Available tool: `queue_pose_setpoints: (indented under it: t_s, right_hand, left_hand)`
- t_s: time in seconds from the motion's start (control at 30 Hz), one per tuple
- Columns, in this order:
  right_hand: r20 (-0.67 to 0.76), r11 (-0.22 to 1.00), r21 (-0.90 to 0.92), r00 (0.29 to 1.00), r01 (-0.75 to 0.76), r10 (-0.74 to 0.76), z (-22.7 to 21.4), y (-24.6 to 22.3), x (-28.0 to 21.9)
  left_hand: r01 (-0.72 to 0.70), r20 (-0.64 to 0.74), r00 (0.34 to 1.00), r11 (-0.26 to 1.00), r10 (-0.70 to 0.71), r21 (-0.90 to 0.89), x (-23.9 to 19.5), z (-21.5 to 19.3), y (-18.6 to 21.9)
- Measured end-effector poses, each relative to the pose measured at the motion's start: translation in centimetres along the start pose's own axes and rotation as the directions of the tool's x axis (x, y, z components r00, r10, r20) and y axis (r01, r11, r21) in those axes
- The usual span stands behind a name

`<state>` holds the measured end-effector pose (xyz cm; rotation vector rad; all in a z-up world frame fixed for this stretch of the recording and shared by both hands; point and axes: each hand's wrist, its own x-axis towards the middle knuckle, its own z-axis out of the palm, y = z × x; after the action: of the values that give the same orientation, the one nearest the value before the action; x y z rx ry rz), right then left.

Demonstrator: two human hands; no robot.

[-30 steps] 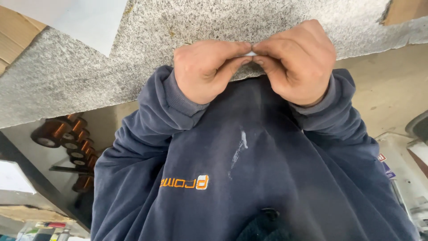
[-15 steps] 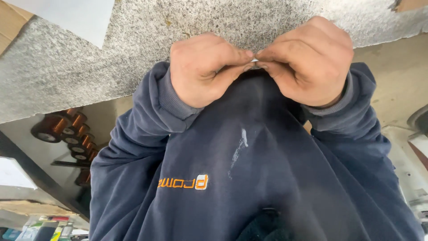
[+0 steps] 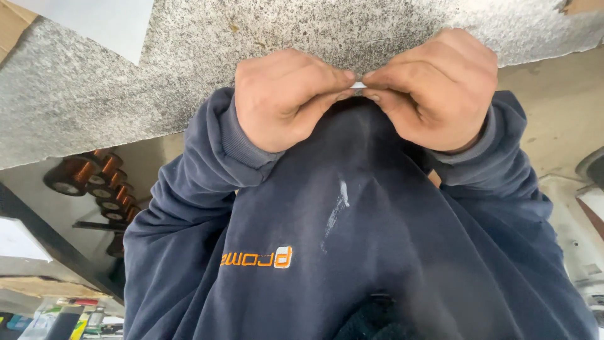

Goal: Preparing insulation materials for an electric motor by folding and cutting strips at a workbench.

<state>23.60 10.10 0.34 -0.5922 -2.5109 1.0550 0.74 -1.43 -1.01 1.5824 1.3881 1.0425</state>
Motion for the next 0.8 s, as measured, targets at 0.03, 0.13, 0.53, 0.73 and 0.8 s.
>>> queue_pose_setpoints:
  t_s: [0.03, 0.13, 0.53, 0.73, 0.8]
  right_hand:
    - [-0.002, 1.000, 0.000, 1.000, -0.002, 0.002, -0.1, -0.1, 0.0]
    - [-0.009, 1.000, -0.019, 1.000, -0.013, 0.013, -0.5, -0.5, -0.3]
    - [0.006, 0.991, 0.065, 0.993, -0.118, 0.118, -2.0, -2.0, -1.9]
    - [-0.003, 0.986, 0.044, 0.987, -0.162, 0.162, -2.1, -1.9, -2.6]
    - [-0.019, 0.988, 0.034, 0.988, -0.150, 0.150, -2.1, -1.9, -2.3]
  left_hand:
    - [-0.001, 0.003, 1.000, 1.000, 0.001, 0.000, 0.1, -0.3, 0.1]
    - [-0.101, 0.003, 0.995, 0.993, 0.101, 0.061, 1.0, -1.4, 1.2]
    - [-0.363, 0.122, 0.932, 0.865, 0.342, 0.347, 2.5, -3.3, 4.1]
    - [-0.311, 0.098, 0.951, 0.901, 0.295, 0.304, 0.9, -2.9, 3.0]
    - [-0.255, 0.102, 0.967, 0.927, 0.236, 0.275, -0.7, -2.7, 2.2]
